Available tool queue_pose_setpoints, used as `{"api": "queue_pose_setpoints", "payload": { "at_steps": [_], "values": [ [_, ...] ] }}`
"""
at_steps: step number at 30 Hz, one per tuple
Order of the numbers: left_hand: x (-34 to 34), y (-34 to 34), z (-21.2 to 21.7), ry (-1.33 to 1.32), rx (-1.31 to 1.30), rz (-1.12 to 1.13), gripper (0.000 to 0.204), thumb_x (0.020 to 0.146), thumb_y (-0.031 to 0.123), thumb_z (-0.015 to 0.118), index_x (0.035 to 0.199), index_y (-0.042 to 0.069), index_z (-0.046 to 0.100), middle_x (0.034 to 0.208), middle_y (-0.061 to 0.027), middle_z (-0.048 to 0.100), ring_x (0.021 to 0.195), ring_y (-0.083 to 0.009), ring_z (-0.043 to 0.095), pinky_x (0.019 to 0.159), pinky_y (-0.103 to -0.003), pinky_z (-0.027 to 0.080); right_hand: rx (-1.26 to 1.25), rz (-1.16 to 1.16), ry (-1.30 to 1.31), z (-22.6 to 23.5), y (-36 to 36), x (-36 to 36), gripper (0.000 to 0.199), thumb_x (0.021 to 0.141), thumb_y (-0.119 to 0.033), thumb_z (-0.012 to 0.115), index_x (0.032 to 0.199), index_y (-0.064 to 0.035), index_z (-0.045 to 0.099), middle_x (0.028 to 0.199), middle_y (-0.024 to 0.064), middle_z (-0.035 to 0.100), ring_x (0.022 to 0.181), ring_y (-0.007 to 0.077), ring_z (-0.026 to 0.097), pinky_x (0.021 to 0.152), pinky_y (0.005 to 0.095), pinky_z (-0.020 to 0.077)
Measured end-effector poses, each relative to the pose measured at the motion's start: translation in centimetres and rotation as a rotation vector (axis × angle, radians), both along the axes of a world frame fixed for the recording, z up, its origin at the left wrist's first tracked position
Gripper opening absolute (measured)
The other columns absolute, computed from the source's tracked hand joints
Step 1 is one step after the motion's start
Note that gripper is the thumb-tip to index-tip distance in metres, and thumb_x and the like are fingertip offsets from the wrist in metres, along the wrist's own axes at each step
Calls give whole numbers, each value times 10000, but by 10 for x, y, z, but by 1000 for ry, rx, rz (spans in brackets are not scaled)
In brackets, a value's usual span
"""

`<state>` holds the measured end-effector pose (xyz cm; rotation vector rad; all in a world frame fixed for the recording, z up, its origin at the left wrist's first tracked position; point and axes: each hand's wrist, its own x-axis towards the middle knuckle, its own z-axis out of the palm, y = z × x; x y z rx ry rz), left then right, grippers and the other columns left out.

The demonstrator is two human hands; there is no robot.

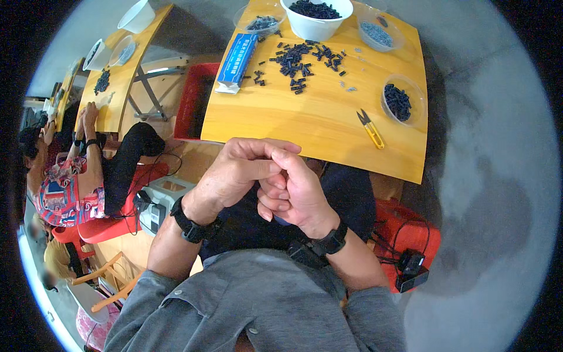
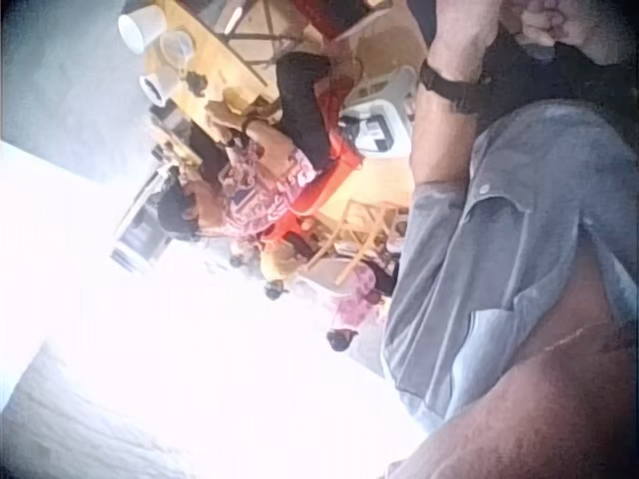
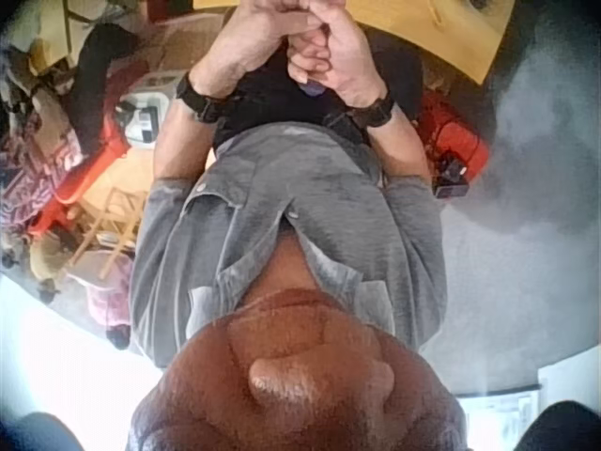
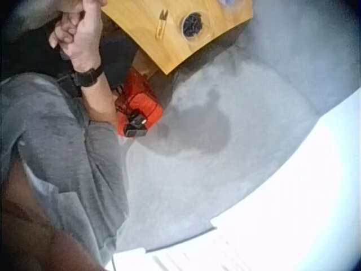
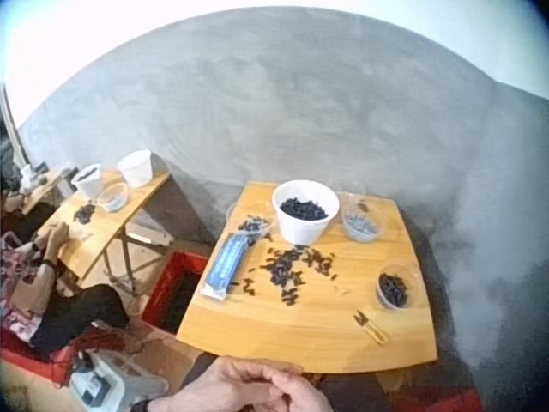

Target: Assembling small plastic components by hand in a manufacturing environment.

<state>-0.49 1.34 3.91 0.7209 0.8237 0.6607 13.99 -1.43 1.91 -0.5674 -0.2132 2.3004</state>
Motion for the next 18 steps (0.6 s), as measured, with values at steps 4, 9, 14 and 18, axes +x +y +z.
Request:
{"api": "queue_pose_setpoints", "payload": {
  "at_steps": [4,9,14,18],
  "values": [
    [13,1,0,-184,-79,-2,241,842,-19,575,1081,-30,606,1036,-133,634,857,-156,630,766,-273,527,-8,-79,-380,12,16,28,372,936,-413,446,844,-60,517,486,-47,349,353,85,346,350,253,387],
    [23,1,-23,223,158,104,280,837,51,617,1106,-23,593,928,-61,647,875,-116,585,786,-260,471,838,-384,-1591,7,83,123,408,887,-343,538,635,-23,527,545,16,503,511,102,501,476,268,383],
    [15,11,-58,434,129,118,278,818,99,640,1053,-43,597,799,-49,610,684,-101,547,614,-251,455,788,-160,-2269,-6,125,186,313,863,-285,576,792,17,615,685,136,607,684,281,608,637,361,463],
    [13,25,-65,434,73,160,241,818,100,634,1008,-43,598,732,-41,572,603,-100,517,527,-247,431,698,-72,-2356,-6,132,170,246,853,-248,590,873,-8,642,784,168,633,767,336,611,680,374,474]
  ]
}}
